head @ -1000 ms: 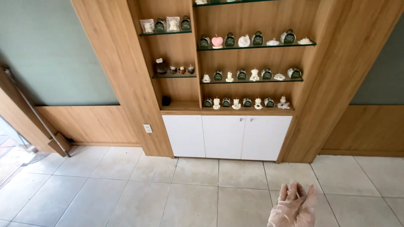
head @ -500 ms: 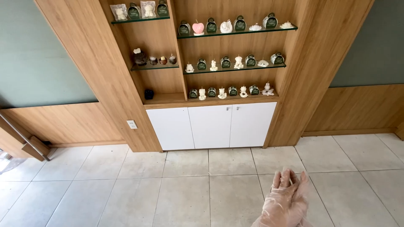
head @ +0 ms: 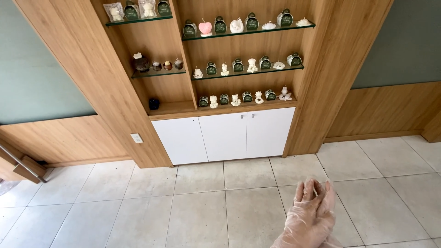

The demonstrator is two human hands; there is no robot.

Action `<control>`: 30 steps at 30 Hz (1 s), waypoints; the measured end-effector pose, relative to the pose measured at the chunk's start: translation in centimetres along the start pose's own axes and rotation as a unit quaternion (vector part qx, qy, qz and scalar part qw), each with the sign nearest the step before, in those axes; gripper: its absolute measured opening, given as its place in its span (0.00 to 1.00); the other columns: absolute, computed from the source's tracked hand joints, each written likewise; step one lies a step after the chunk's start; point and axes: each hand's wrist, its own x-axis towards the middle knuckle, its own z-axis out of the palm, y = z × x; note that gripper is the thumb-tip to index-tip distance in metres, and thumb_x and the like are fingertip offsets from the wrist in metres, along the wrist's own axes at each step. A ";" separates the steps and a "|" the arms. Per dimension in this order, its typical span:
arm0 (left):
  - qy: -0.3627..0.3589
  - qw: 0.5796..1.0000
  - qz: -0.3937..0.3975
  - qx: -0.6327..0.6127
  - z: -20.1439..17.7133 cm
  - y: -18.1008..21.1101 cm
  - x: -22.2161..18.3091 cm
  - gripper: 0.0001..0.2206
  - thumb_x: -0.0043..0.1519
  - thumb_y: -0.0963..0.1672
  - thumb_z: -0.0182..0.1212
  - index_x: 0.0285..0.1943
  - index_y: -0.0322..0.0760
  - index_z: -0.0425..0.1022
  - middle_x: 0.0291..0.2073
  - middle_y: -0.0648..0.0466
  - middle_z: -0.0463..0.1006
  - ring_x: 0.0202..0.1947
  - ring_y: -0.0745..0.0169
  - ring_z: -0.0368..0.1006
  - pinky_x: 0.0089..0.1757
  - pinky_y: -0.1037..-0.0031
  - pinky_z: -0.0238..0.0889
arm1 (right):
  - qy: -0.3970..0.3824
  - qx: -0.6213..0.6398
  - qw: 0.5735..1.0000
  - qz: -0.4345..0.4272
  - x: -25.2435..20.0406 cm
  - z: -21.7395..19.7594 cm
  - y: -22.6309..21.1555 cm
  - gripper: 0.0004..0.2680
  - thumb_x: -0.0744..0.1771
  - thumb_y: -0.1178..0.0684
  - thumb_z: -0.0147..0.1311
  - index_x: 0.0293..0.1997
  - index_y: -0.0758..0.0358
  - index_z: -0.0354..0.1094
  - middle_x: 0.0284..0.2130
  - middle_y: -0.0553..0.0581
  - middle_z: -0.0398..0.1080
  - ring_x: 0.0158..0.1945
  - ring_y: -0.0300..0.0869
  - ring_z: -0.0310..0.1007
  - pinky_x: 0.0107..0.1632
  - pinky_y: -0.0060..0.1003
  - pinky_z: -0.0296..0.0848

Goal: Use a heat gun to smooth the surface of a snowflake-shaped decorative candle and then place it on a display shelf.

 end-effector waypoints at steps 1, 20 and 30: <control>-0.011 0.999 -0.007 -0.048 0.0 -0.2 0.2 0.30 0.62 0.42 0.42 0.76 0.24 0.50 0.70 0.37 0.56 0.78 0.42 0.41 0.72 0.52 0.24 | 0.014 -0.004 1.000 0.011 0.5 0.1 0.1 0.18 0.70 0.43 0.42 0.67 0.58 0.55 0.52 0.56 0.62 0.62 0.47 0.69 0.68 0.48 0.67; -0.107 0.971 0.008 0.215 3.7 3.3 3.3 0.26 0.69 0.44 0.38 0.73 0.20 0.54 0.65 0.42 0.60 0.73 0.48 0.49 0.73 0.56 0.29 | 0.039 0.001 0.998 0.051 6.9 -3.9 -4.6 0.15 0.68 0.41 0.57 0.50 0.62 0.62 0.47 0.54 0.65 0.54 0.40 0.72 0.66 0.41 0.71; -0.043 0.929 0.067 0.361 0.5 8.3 4.3 0.20 0.67 0.43 0.39 0.68 0.31 0.59 0.66 0.43 0.62 0.71 0.47 0.53 0.70 0.55 0.34 | 0.077 -0.003 0.997 0.027 5.9 -2.0 -7.9 0.14 0.67 0.43 0.59 0.48 0.62 0.63 0.47 0.53 0.66 0.51 0.39 0.74 0.63 0.38 0.72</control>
